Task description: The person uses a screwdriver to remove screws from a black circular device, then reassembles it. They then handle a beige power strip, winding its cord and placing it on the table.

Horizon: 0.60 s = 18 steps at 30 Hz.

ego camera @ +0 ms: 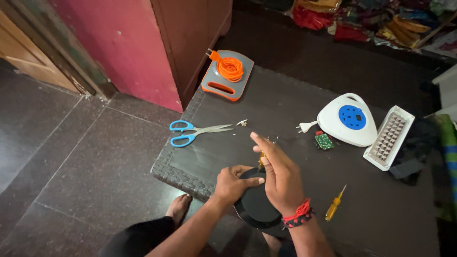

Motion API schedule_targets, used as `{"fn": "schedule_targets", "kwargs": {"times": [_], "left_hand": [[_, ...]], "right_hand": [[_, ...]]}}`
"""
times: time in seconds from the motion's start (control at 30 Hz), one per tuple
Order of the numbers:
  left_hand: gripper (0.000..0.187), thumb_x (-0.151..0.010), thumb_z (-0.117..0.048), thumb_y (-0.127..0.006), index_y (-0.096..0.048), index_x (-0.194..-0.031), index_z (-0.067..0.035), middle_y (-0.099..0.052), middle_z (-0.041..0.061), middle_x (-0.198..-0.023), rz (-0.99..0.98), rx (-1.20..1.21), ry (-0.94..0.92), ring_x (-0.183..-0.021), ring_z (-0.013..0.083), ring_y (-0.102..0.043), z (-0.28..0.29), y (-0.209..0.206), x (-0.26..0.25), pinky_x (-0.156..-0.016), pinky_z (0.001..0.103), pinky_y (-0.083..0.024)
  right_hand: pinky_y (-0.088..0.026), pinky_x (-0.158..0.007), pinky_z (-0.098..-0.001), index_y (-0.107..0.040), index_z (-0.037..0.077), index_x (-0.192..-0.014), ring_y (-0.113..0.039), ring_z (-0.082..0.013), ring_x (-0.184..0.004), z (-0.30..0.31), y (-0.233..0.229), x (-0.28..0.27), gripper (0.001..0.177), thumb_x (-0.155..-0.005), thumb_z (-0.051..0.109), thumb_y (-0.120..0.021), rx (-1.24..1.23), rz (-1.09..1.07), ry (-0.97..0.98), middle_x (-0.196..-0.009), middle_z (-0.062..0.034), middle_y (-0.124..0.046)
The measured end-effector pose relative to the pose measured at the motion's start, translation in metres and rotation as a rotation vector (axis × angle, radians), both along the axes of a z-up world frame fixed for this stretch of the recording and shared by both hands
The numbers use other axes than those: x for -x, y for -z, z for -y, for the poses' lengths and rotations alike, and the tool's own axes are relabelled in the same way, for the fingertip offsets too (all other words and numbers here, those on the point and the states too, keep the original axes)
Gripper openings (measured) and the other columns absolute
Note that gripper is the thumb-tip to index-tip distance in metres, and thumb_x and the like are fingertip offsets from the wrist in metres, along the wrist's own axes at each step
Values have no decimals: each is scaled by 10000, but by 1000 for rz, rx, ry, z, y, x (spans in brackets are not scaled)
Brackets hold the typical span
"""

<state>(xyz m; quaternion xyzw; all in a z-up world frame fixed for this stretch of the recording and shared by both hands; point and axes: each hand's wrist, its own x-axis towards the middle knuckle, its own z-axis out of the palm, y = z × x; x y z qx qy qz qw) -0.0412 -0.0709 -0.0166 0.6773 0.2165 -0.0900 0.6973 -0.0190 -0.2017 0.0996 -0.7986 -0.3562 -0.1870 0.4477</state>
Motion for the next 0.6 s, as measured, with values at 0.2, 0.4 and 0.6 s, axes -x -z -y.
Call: {"fn": "schedule_targets", "kwargs": {"times": [0.2,0.4,0.6], "left_hand": [[483,-659,-168,-911,-778,-1081,25,-810,125,-937,-51,49,-15,-757,163,-766,3,-5,-2,-710,298,-631],[443,-694,-124,-893,-775,-1096,19,-807,113,-929,-96,16,-2,-750,149,-763,4,-14,-4,-701,280,-627],[413,-716,-109,-884,-760,-1072,59,-804,128,-905,-79,135,-22,-722,163,-755,5,-17,-3,-669,299,-627]], "right_hand": [[-595,-601,-244,-717,68,-1213,-804,-182,-844,8,6,-5,289,-926,42,-700,-88,-122,176,-1025,-100,-790],[-574,-634,-270,-727,71,-1251,-776,-184,-815,12,1,-6,325,-927,62,-732,-55,-45,283,-1014,-110,-781],[-618,-723,-235,-707,32,-1237,-799,-165,-898,19,0,-7,265,-975,39,-672,-139,-18,105,-1111,-119,-781]]}}
